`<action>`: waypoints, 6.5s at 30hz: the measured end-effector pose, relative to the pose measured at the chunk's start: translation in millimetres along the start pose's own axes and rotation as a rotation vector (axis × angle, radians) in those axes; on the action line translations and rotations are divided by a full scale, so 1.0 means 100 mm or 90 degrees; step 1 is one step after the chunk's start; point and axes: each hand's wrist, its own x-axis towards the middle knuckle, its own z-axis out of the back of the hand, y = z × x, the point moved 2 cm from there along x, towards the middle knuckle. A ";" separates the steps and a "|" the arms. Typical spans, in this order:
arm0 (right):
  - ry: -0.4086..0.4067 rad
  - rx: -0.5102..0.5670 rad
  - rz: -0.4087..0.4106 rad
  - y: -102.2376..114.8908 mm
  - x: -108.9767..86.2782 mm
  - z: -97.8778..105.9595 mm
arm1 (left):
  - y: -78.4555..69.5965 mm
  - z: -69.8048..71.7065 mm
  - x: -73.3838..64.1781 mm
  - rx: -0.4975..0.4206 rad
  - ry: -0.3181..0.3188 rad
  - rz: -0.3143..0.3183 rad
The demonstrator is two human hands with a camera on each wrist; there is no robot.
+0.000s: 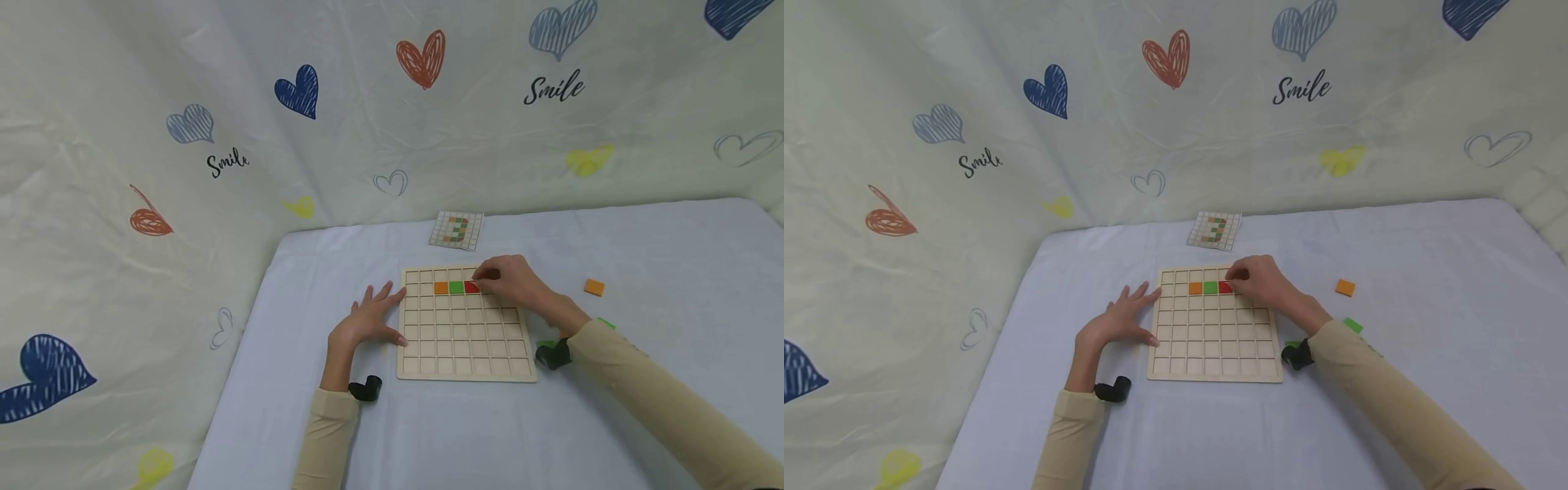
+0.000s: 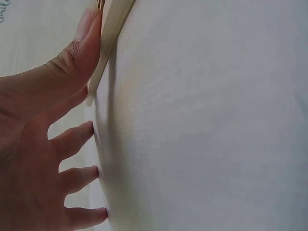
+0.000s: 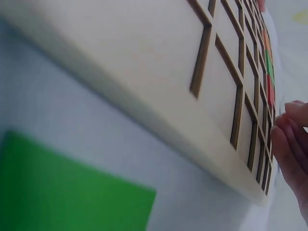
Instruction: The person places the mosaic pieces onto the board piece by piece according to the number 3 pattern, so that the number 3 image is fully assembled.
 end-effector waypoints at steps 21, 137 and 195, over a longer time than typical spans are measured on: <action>-0.007 -0.028 -0.056 -0.31 -0.45 0.34 | 0.00 -0.03 -0.02 -0.008 -0.005 0.015; 0.108 0.074 -0.056 0.00 -0.16 0.01 | -0.08 0.00 -0.02 -0.013 -0.005 0.001; 0.242 0.035 -0.123 -0.18 -0.95 0.52 | -0.06 -0.03 0.01 -0.003 0.006 0.015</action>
